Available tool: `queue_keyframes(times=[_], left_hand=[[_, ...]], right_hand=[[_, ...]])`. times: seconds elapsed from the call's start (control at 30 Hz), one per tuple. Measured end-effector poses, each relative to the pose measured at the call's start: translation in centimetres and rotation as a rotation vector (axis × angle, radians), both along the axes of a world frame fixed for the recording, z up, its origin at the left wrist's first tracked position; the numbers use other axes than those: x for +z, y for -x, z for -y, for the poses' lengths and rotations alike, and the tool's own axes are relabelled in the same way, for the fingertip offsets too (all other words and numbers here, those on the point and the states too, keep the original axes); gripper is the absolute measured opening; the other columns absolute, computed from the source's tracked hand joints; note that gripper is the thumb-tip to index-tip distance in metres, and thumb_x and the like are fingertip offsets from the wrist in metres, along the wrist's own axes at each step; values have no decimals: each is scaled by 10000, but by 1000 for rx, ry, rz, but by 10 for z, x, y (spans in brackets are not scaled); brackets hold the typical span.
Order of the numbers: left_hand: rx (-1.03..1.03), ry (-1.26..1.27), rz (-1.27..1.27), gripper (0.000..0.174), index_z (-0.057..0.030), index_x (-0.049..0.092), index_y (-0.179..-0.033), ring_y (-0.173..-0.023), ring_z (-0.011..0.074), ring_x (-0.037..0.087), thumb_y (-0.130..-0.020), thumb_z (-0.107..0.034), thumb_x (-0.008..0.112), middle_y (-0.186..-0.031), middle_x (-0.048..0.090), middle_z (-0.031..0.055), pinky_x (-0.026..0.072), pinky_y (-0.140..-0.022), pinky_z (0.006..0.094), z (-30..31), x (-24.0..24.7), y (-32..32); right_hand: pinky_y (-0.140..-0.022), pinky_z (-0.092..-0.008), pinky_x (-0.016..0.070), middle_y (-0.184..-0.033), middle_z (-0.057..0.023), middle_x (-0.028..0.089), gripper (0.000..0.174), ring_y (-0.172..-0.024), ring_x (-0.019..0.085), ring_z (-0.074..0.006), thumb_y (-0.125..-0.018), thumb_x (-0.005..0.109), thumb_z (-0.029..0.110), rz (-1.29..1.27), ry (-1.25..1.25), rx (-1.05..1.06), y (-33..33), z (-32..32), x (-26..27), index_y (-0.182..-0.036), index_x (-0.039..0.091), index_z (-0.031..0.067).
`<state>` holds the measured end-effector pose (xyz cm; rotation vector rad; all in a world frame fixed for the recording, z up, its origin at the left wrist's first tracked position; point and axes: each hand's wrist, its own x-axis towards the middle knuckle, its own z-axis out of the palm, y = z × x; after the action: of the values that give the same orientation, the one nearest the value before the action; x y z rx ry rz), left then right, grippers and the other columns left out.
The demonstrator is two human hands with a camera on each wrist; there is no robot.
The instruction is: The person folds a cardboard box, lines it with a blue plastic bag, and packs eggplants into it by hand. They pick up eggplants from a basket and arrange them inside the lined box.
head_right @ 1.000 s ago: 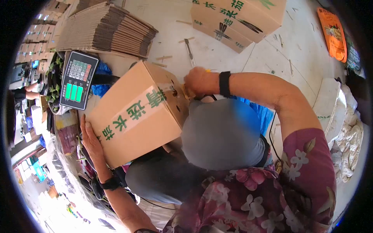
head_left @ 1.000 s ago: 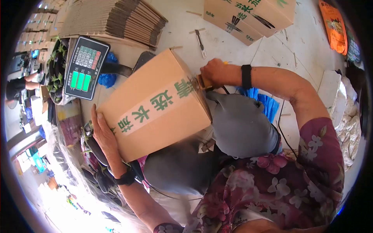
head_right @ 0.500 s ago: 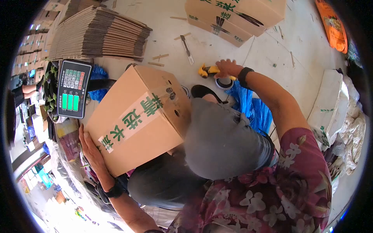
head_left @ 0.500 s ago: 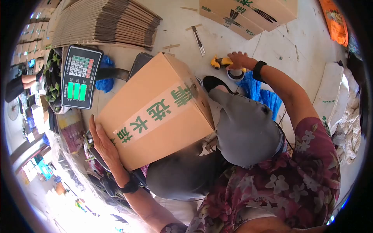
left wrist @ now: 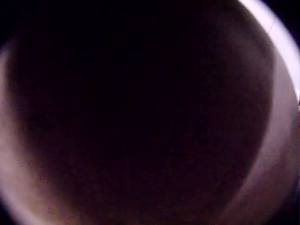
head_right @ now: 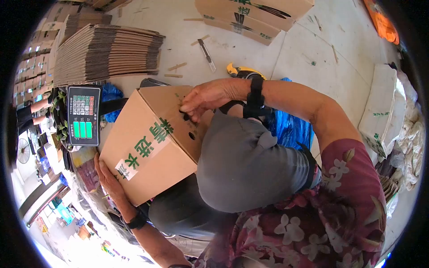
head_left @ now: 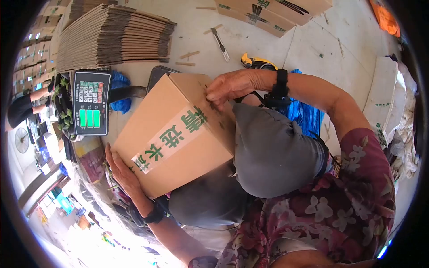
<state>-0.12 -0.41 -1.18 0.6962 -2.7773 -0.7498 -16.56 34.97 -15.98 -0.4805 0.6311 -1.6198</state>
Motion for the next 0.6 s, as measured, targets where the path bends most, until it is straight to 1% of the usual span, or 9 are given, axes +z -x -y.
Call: queue_keyframes(times=[0.1,0.17,0.2,0.3,0.37,0.4,0.5,0.57,0.6], left_hand=[[12,6,6,582,-2,445,-1433,-1264,292,508,-1050,-436,380,-1418,507,200,379,-1065,363,-4,3,4],[26,-18,12,585,12,451,-1424,-1284,291,490,-1048,-430,383,-1425,500,202,363,-1082,362,-4,4,2],[16,-18,-5,580,11,453,-1423,-1277,295,498,-1048,-425,382,-1420,506,201,371,-1076,363,-2,1,2],[5,-11,-17,564,-7,451,-1431,-1241,299,529,-1048,-415,387,-1404,525,197,397,-1046,359,0,0,3],[-7,3,-21,553,-25,448,-1440,-1213,300,553,-1047,-410,394,-1393,539,194,416,-1023,354,0,-1,2],[-2,7,-18,547,-30,449,-1440,-1195,298,566,-1047,-407,392,-1381,549,195,428,-1007,356,1,-2,1],[14,26,-9,542,-41,448,-1442,-1174,294,582,-1046,-406,391,-1356,566,204,445,-985,360,-1,3,3],[55,29,15,538,-52,459,-1438,-1169,297,593,-1042,-409,391,-1334,573,230,452,-977,369,-7,7,4],[69,32,5,538,-52,459,-1438,-1169,297,593,-1042,-409,391,-1334,573,230,452,-977,369,-7,6,4]], right_hand=[[-826,-313,495,-826,-26,610,282,-840,616,-157,-995,599,287,47,-109,-13,0,-5,-19,-839,618,53],[-815,-313,503,-814,-21,606,284,-827,617,-152,-983,617,298,-141,-191,112,5,-12,-27,-841,620,52],[-815,-313,503,-814,-21,606,284,-827,617,-152,-983,617,298,-146,-189,111,10,-15,-23,-841,620,52],[-803,-307,510,-810,-19,609,271,-815,613,-140,-971,632,304,-172,-244,27,21,-19,19,-851,628,61],[-796,-316,525,-869,-23,644,315,-789,629,-150,-967,633,370,0,-66,-199,17,-5,55,-929,653,58],[-796,-316,525,-869,-23,644,315,-789,629,-150,-967,633,370,-4,-64,-200,17,-3,52,-929,653,58],[-834,-288,504,-816,-25,616,311,-851,618,-132,-975,614,342,-142,-63,-27,19,7,24,-891,631,43],[-842,-279,493,-837,-24,627,322,-865,624,-139,-984,597,330,-461,-429,-164,12,-5,-2,-913,627,17],[-842,-279,493,-837,-24,627,322,-865,624,-139,-984,597,330,-473,-421,-154,8,-12,-14,-913,627,17]])
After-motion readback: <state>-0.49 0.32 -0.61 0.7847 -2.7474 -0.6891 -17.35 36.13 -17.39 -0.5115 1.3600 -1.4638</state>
